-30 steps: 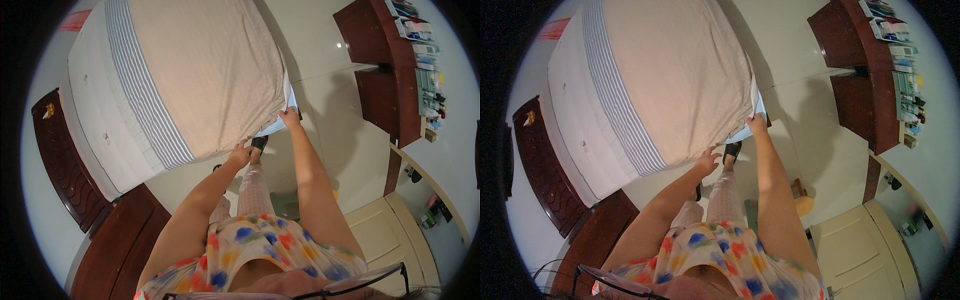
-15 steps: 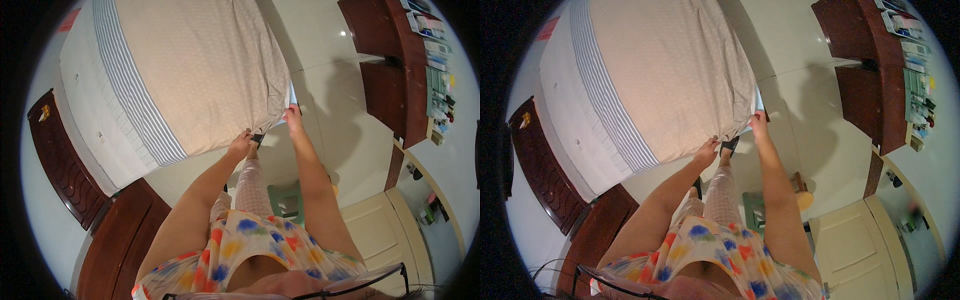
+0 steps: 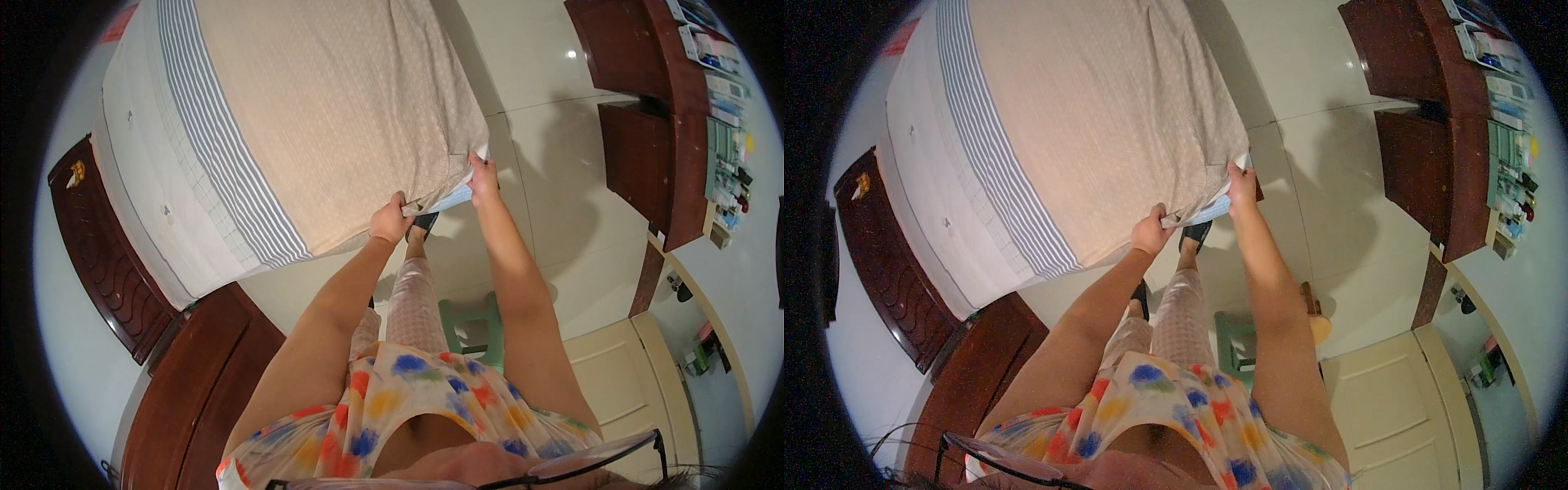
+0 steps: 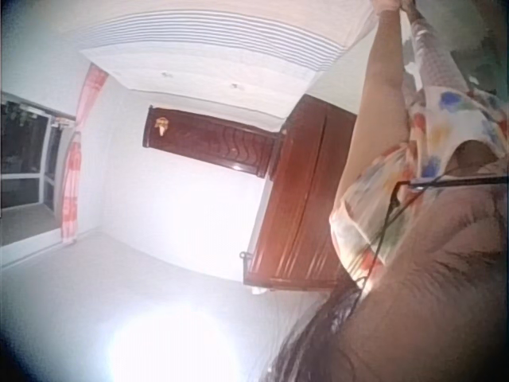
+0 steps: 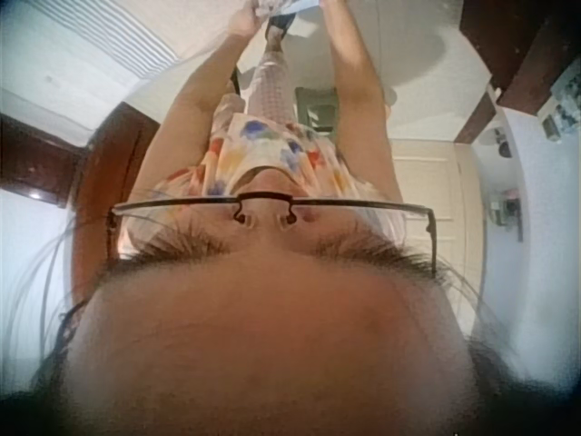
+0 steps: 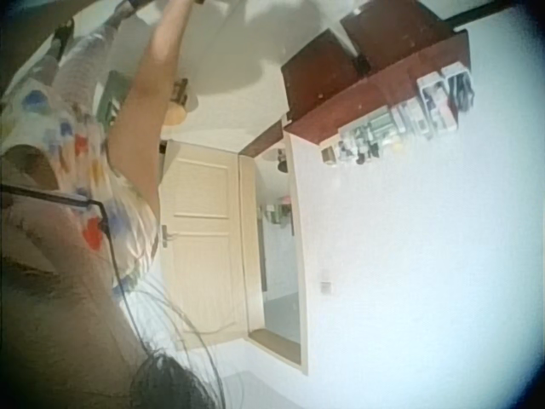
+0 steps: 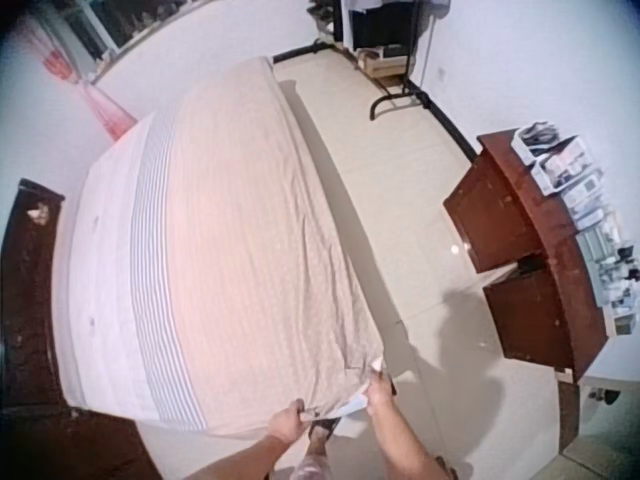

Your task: The person makes a bed by spreading a striped duvet cover and then a tan blanket over the mattress, pulling and smoothing the edges by hand.

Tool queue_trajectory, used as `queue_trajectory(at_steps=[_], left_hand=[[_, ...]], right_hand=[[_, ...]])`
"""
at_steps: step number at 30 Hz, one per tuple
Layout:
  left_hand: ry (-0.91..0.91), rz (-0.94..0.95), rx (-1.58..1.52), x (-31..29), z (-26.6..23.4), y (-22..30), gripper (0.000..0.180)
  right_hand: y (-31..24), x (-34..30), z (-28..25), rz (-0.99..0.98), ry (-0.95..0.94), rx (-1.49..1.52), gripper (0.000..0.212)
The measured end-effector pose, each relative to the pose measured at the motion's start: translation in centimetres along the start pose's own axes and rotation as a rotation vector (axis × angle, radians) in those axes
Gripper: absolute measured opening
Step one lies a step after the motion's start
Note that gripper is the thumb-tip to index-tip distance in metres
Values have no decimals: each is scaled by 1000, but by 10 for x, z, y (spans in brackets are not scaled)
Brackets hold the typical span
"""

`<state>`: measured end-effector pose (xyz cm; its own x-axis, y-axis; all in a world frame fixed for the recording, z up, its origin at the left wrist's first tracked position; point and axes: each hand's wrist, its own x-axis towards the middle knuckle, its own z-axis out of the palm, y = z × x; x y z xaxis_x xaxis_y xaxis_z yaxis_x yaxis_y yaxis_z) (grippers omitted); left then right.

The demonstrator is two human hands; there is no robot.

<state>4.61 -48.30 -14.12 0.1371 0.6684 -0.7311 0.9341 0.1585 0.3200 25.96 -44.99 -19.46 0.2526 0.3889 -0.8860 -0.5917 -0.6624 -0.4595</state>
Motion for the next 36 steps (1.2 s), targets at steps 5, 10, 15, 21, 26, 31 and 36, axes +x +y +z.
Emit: queue_trajectory(at_steps=[5,10,15,21,26,31,36], left_hand=[[145,214,63,-17,-5,-2,35],[302,396,33,-32,-13,-1,27],[181,363,-139,-24,-14,-1,20],[66,409,-113,4,25,32,25],[71,203,73,20,48,37,36],[176,401,10,14,53,52,32],[312,426,-69,-23,38,25,26]], right_hand=[[-6,6,-7,-142,-17,-77,25],[-27,12,-24,-263,146,-320,21],[-27,13,-24,-251,124,-244,18],[-13,29,-21,-463,206,-764,36],[-4,26,-6,-592,299,-1121,36],[11,63,-63,-426,150,-915,32],[24,-7,-46,-75,172,17,25]])
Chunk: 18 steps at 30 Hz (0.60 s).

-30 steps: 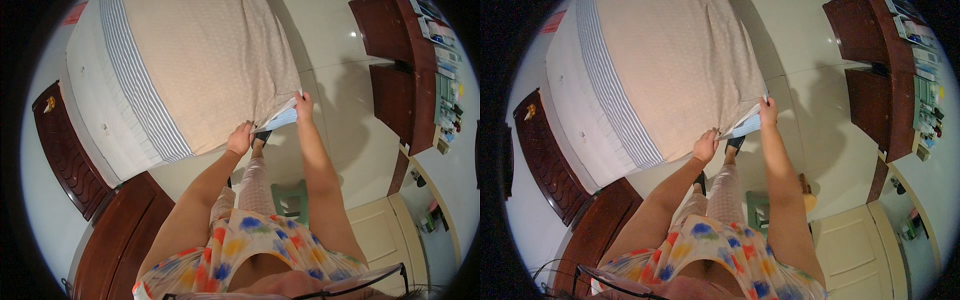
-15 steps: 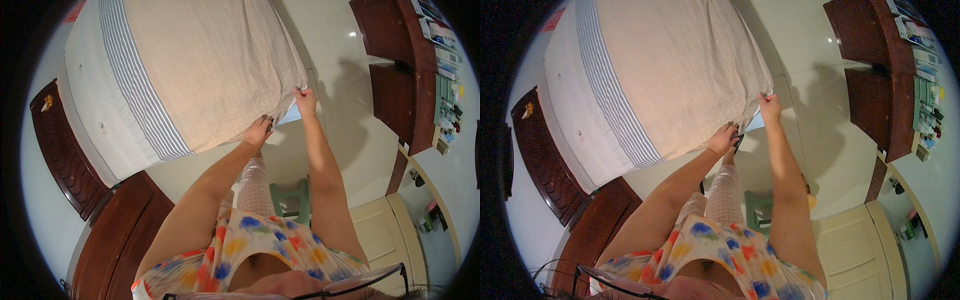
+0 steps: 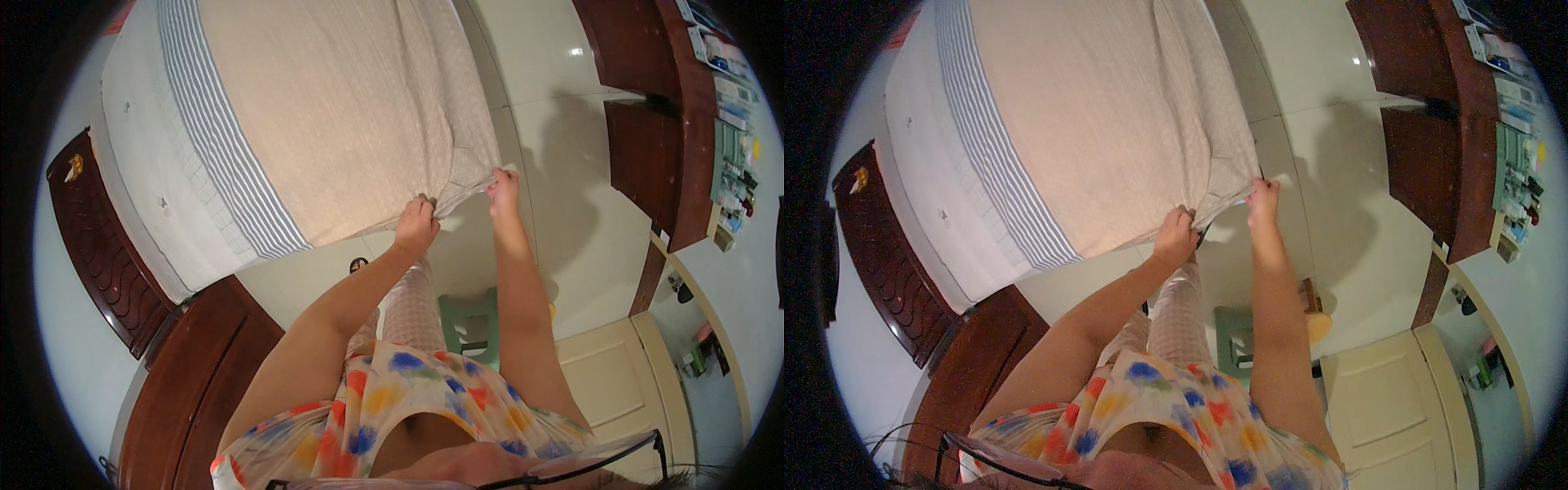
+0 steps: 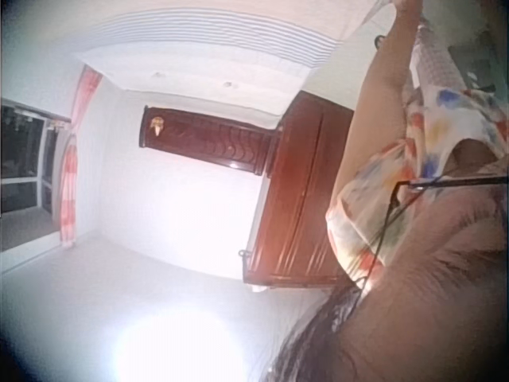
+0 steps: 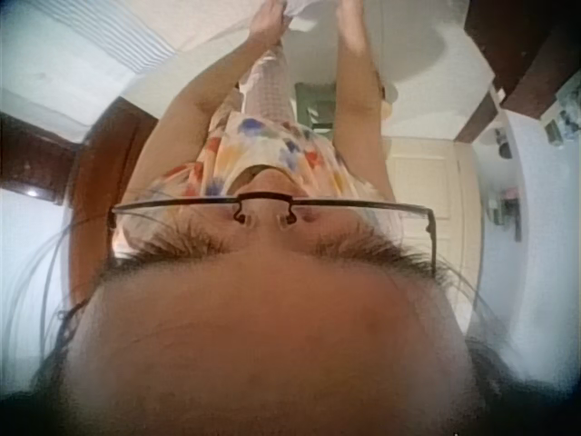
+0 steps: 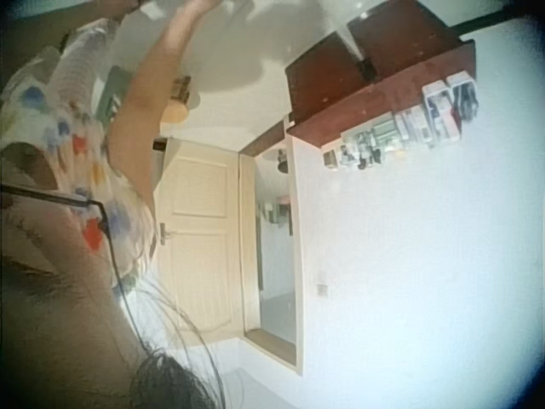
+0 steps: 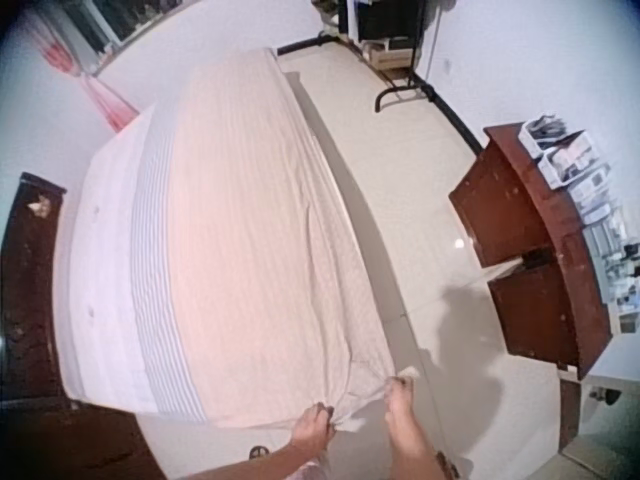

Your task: The person makes a bed by spreading a striped duvet cover and then a tan blanket over the mattress, pulling and smoothing the edges by hand.

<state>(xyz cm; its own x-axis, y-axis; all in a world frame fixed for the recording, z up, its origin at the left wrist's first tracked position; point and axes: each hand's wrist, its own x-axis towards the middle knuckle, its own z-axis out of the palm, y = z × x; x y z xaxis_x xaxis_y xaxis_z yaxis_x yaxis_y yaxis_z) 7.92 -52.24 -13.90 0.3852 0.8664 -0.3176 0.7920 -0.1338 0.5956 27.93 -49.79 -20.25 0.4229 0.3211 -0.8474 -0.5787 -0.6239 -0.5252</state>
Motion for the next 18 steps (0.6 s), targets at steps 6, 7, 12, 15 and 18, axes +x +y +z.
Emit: queue_trajectory(at_steps=[6,7,12,15,18], left_hand=[[-68,-47,-218,7,-30,5,17],[-71,-43,-215,9,-38,8,17],[-131,-71,-293,15,-50,21,13],[-210,-168,-261,12,-42,14,16],[-133,-93,-93,0,-29,-10,25]], right_hand=[[-8,-15,18,4,63,134,20],[-9,-11,22,-44,137,114,19],[9,20,5,-174,192,33,20],[6,12,7,-129,177,18,20],[-9,-9,17,-62,133,61,20]])
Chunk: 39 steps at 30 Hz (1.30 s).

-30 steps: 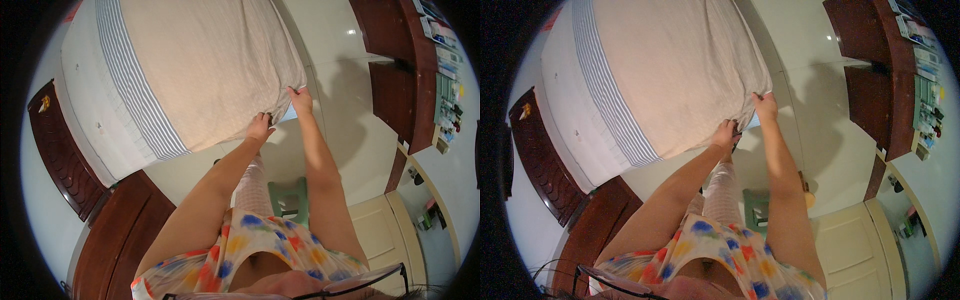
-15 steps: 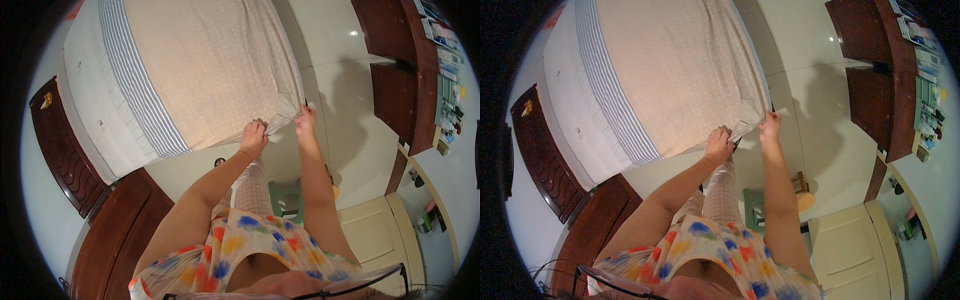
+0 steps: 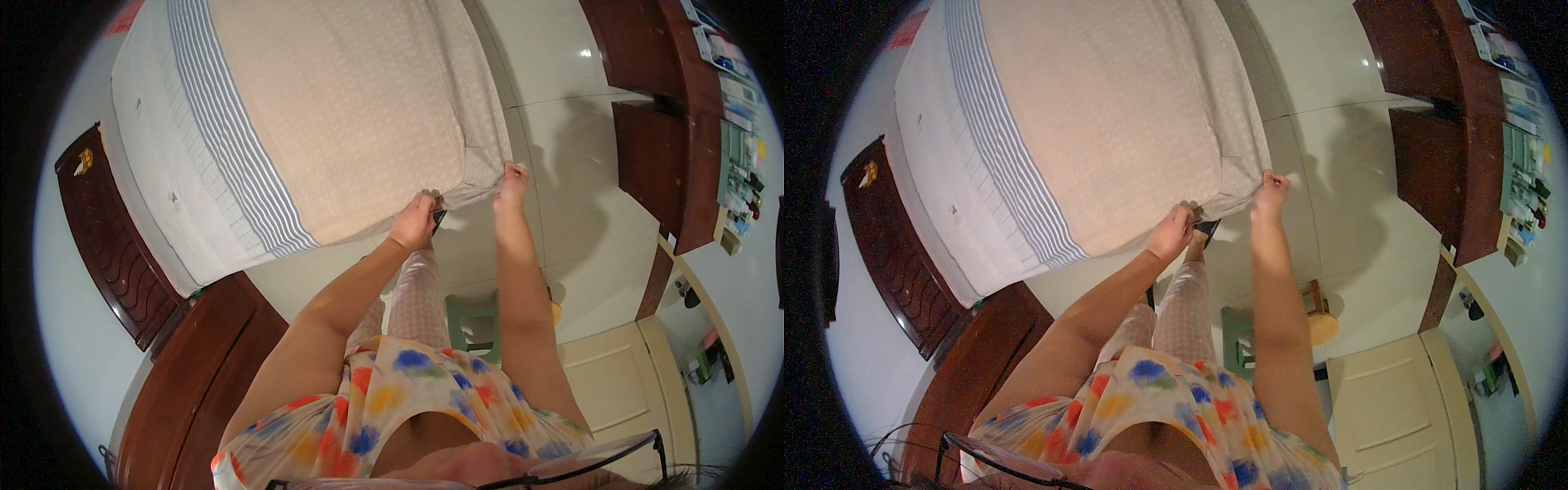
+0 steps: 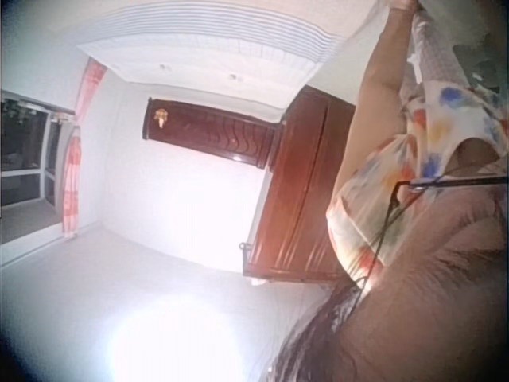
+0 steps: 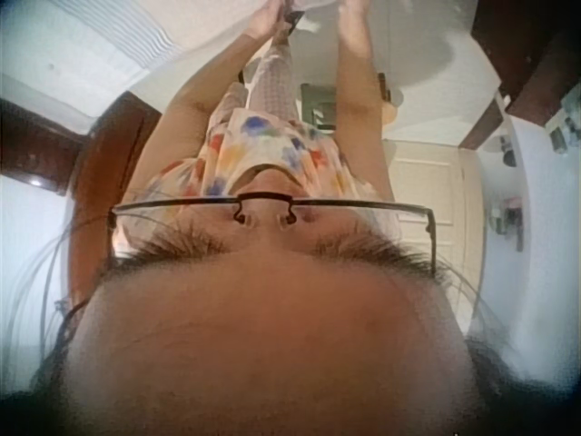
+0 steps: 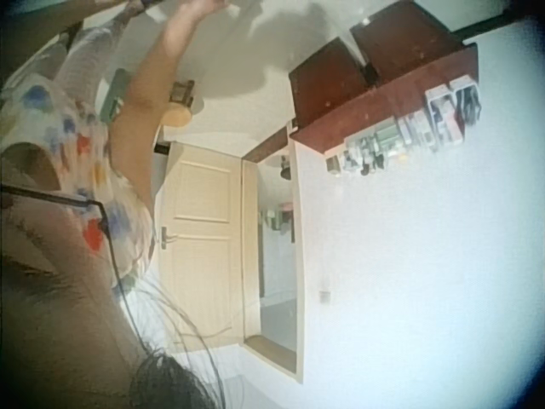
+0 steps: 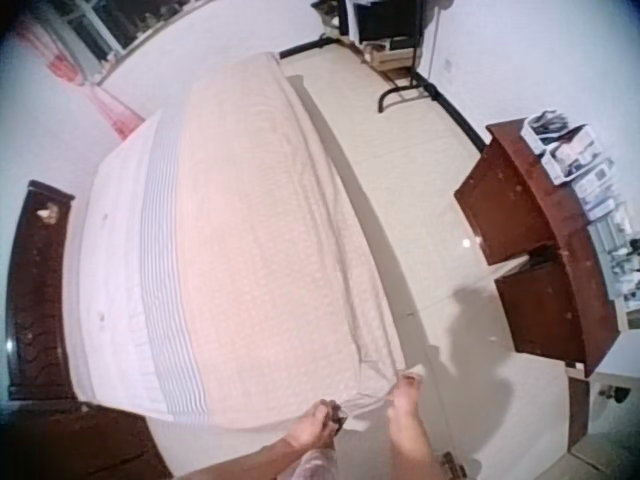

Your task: The person makes a bed by spreading a striped duvet cover and then a tan blanket over the mattress, pulling and smoothing the edges by hand.

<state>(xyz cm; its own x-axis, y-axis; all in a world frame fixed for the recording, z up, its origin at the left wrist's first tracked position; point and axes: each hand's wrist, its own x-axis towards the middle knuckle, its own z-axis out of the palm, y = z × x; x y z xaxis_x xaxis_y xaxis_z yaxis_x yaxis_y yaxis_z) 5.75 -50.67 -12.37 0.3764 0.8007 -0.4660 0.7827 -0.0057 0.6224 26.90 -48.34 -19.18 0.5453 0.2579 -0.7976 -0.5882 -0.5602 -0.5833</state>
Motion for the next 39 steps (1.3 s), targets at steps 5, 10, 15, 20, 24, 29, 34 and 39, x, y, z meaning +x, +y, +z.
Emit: queue_trajectory(at_steps=[5,10,15,20,24,29,34,39], left_hand=[[-28,44,-16,10,-5,27,31],[208,144,23,23,8,53,35],[142,-147,39,26,13,38,35],[155,-71,41,10,-5,37,30],[249,-111,26,-8,-22,24,27],[-50,-2,50,-32,-4,22,24],[-307,49,-2,-44,40,34,21],[-336,108,-49,-26,71,32,18]], right_hand=[[-7,17,-22,7,-38,26,22],[-30,-14,-23,407,-330,356,18],[-46,-57,-13,390,-317,376,12],[-23,-17,-19,217,-189,299,13],[-39,-22,14,153,-124,217,13],[-45,-1,14,-206,-250,-120,19],[-50,19,-14,-712,-21,-785,19],[-47,43,-26,-719,57,-992,21]])
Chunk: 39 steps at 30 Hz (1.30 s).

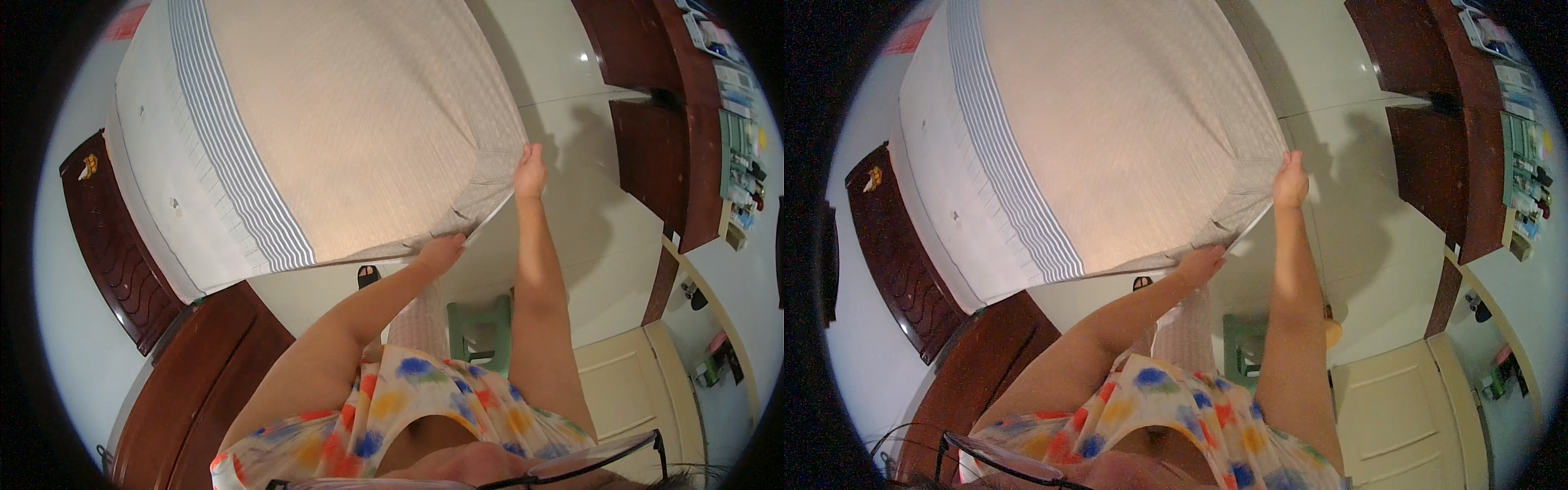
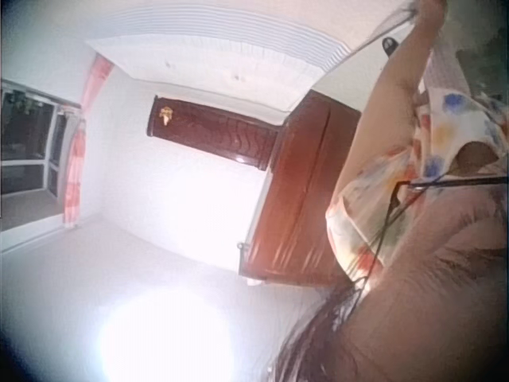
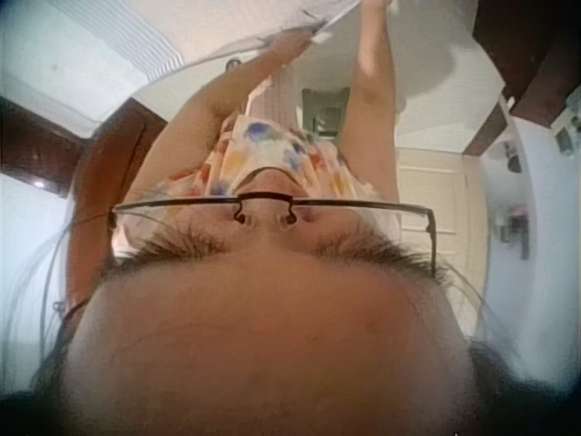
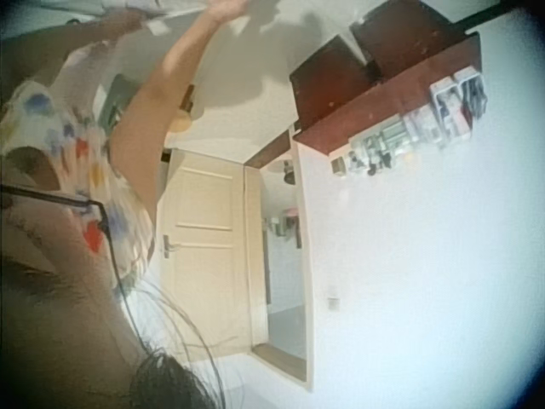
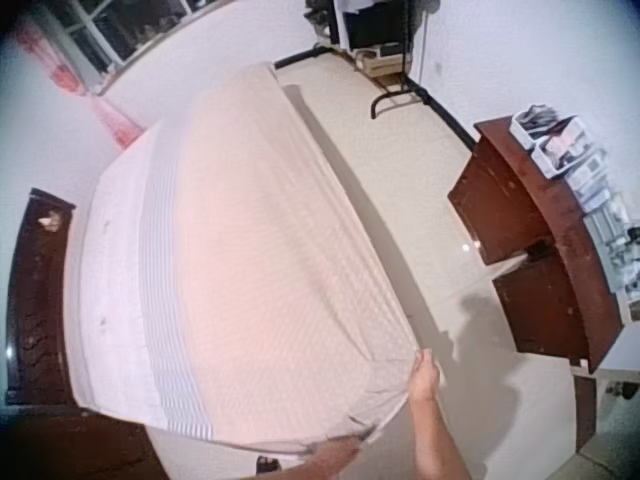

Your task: The person makes a bed by spreading a striped duvet cover and then a tan blanket over the mattress, pulling and smoothing the edges by hand.

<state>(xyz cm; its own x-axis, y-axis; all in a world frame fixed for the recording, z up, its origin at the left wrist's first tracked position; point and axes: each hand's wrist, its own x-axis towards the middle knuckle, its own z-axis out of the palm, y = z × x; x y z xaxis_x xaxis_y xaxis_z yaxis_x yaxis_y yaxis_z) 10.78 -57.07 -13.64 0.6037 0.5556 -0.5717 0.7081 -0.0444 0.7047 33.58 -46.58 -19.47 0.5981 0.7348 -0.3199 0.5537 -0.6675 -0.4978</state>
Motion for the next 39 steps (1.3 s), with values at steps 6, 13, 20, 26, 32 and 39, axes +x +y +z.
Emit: queue_trajectory(at_steps=[6,13,20,26,32,39], left_hand=[[-186,-158,92,37,30,-30,16],[-36,-115,-7,51,27,-73,38],[-137,-210,-159,-21,-27,-66,40],[-58,-183,-300,-62,-67,-54,28],[-118,191,-307,-35,-55,53,28],[-420,446,-177,-93,32,229,26]], right_hand=[[36,13,36,121,-100,-154,22],[29,29,54,301,-400,-75,39],[69,-55,15,223,-202,52,64],[106,-172,-56,274,4,344,64],[113,-269,-167,383,250,635,52],[159,-397,-264,273,710,674,39]])
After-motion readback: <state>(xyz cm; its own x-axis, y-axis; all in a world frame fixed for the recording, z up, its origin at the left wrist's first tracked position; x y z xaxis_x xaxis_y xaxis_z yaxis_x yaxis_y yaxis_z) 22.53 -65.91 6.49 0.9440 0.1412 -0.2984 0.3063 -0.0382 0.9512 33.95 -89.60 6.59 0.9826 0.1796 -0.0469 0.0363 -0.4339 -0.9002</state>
